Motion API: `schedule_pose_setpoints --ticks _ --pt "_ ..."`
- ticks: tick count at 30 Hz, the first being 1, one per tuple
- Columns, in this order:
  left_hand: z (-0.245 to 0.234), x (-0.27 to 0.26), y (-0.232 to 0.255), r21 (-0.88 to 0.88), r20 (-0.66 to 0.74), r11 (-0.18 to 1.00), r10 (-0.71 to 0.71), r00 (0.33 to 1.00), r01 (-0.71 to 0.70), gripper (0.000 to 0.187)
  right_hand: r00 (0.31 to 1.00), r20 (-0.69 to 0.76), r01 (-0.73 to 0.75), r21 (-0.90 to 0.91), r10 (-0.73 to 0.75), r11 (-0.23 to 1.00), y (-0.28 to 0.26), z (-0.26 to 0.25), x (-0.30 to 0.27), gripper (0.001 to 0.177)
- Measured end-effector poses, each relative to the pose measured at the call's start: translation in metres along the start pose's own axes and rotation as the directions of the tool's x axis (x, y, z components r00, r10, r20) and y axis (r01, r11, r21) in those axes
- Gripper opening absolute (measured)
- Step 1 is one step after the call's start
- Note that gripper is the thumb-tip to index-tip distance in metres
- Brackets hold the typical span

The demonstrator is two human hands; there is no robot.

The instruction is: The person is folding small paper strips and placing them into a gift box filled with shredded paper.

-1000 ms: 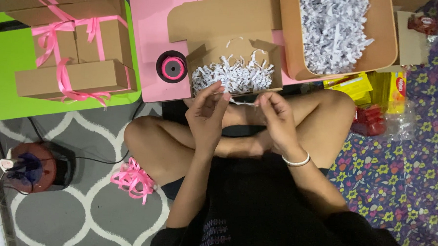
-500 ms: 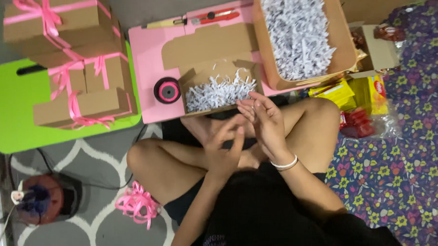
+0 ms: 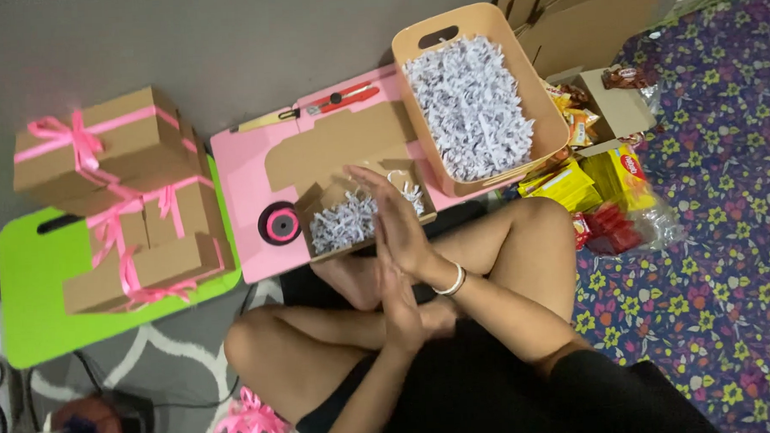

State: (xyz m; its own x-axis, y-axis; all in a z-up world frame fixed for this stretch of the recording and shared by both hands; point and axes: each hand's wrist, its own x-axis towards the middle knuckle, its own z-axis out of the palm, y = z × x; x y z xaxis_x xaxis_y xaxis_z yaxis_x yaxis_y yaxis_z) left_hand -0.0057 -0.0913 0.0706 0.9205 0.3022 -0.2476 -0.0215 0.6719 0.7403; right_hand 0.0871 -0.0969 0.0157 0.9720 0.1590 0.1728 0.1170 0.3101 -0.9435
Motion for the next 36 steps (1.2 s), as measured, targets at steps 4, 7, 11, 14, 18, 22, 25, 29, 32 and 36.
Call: schedule_pose_setpoints --ticks 4,7,11,14,18,22,25,29,32,36 --pt "-0.07 0.046 -0.046 0.445 0.208 0.81 0.321 0.924 -0.381 0.067 0.979 0.203 0.028 -0.087 -0.01 0.996 -0.009 0.006 -0.002 0.057" --pt "-0.058 0.092 -0.019 0.462 0.261 0.702 0.477 0.839 -0.543 0.073 0.955 0.258 -0.132 -0.064 0.145 0.989 0.081 -0.009 -0.051 0.072" --pt "-0.095 0.157 -0.01 0.206 0.273 0.761 0.558 0.783 -0.615 0.083 0.939 0.343 -0.038 0.071 0.011 0.997 -0.043 0.013 -0.038 0.062" --pt "-0.043 0.148 0.009 0.553 -0.063 0.607 0.714 0.697 -0.571 0.066 0.969 0.215 -0.122 0.004 0.118 0.993 -0.052 0.013 -0.033 0.055" --pt "-0.032 0.156 0.019 0.599 -0.139 0.612 0.715 0.686 -0.516 0.055 0.991 0.113 -0.08 0.048 0.074 0.996 -0.027 0.01 -0.002 0.045" --pt "-0.044 0.159 0.023 0.672 -0.001 0.494 0.746 0.666 -0.552 0.041 0.979 0.195 0.105 -0.216 -0.062 0.971 -0.026 -0.005 0.038 0.048" --pt "-0.046 0.151 0.027 0.716 0.169 0.328 0.775 0.609 -0.616 0.029 0.915 0.403 0.203 -0.46 0.0 0.865 -0.043 -0.025 0.052 0.061" --pt "-0.045 0.121 0.039 0.778 0.388 0.139 0.66 0.644 -0.612 0.01 0.893 0.399 0.425 -0.593 -0.209 0.683 -0.056 -0.057 0.058 0.031" --pt "-0.071 0.109 0.019 0.777 0.465 0.094 0.58 0.669 -0.622 0.009 0.99 0.118 0.14 -0.652 -0.083 0.746 -0.105 -0.093 0.068 0.021" --pt "-0.073 0.103 0.009 0.725 0.541 0.083 0.545 0.64 -0.683 0.011 0.987 0.017 0.072 -0.934 -0.157 0.351 -0.087 -0.163 0.08 0.015"
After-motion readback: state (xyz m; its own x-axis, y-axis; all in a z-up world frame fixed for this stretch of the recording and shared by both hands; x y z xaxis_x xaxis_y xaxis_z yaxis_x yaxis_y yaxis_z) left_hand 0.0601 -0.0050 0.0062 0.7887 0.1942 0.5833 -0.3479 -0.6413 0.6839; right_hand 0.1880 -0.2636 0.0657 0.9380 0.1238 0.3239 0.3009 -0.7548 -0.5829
